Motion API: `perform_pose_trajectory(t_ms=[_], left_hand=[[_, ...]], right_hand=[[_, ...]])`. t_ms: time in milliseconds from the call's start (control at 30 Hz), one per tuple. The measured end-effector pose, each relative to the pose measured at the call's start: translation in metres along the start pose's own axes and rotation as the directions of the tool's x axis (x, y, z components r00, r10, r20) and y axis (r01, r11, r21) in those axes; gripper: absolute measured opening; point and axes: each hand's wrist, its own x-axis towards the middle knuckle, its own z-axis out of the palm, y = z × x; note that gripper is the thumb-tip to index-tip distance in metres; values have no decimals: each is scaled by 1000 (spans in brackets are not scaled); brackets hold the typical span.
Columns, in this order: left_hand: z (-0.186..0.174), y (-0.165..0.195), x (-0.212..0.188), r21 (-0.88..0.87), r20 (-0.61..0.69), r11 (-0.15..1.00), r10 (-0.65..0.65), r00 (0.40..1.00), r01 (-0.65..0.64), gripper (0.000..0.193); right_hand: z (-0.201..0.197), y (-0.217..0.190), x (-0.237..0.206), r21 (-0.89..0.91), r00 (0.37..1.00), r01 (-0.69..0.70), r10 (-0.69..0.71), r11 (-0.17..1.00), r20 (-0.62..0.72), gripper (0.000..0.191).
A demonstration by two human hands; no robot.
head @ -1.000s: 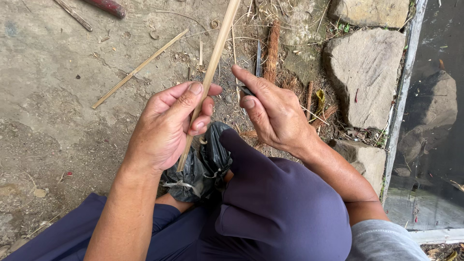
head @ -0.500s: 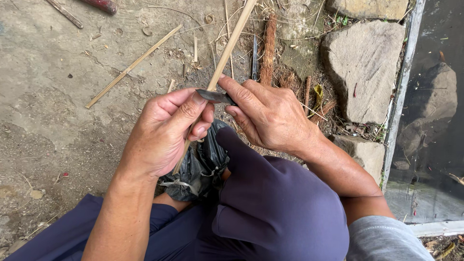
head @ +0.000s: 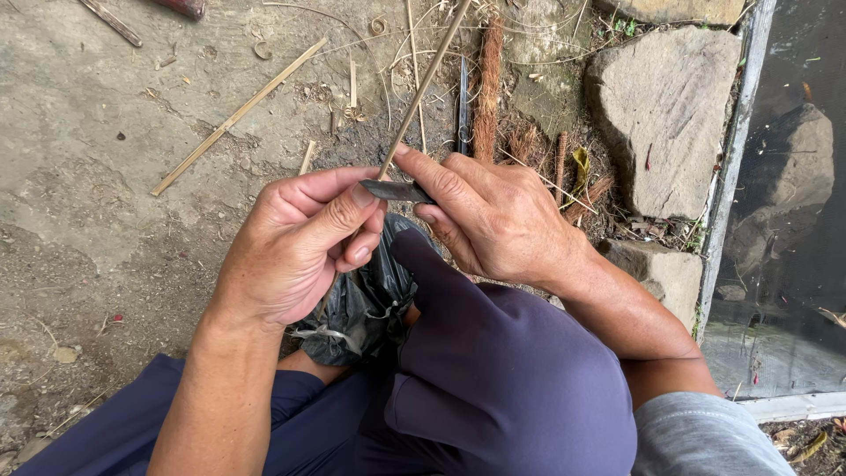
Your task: The person sits on the ground and uses a knife to split and shape a thin bamboo strip. They hold the strip with one hand and carefully shave and taper the end with the other, producing a pointed tip.
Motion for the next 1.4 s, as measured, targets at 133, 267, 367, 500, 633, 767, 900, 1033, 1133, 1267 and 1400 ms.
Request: perform_pose_trajectory(t_ms=[133, 267, 367, 500, 633, 767, 900, 1033, 1133, 1267, 1400], left_hand=[[3, 1, -1, 22, 31, 1000, 18, 999, -18, 25], [17, 1, -8, 114, 116, 992, 36, 993, -49, 24], [32, -2, -17, 327, 73, 944, 16, 997, -39, 25], [51, -7, -24, 564, 25, 823, 63, 998, -67, 25], [61, -11, -27, 616, 76, 767, 168, 983, -179, 24], [64, -14, -29, 641, 85, 733, 228, 970, -228, 23], [62, -20, -27, 658, 79, 700, 305, 949, -280, 25], [57, -22, -23, 665, 60, 706, 274, 960, -243, 25], [54, -23, -22, 654, 59, 720, 257, 964, -232, 25], [52, -24, -19, 653, 13, 738, 215, 976, -171, 26], [51, -27, -15, 650, -48, 747, 227, 973, -143, 27]], right_hand=[[4, 6, -7, -36, 999, 36, -36, 999, -1, 47], [10, 17, -16, -52, 990, 129, -132, 990, -47, 41], [15, 22, -27, -57, 969, 204, -210, 977, -132, 39], [20, 26, -44, -98, 939, 265, -280, 959, -199, 35], [23, 32, -51, -67, 941, 280, -288, 958, -181, 39], [18, 32, -53, -26, 951, 278, -279, 960, -133, 45], [16, 27, -52, -65, 957, 258, -264, 964, -122, 42], [18, 22, -49, -68, 971, 206, -212, 976, -109, 38], [17, 20, -47, -47, 975, 195, -199, 980, -98, 40], [14, 16, -46, -28, 986, 154, -156, 988, -60, 45], [11, 10, -44, -35, 998, 60, -60, 998, -11, 51]])
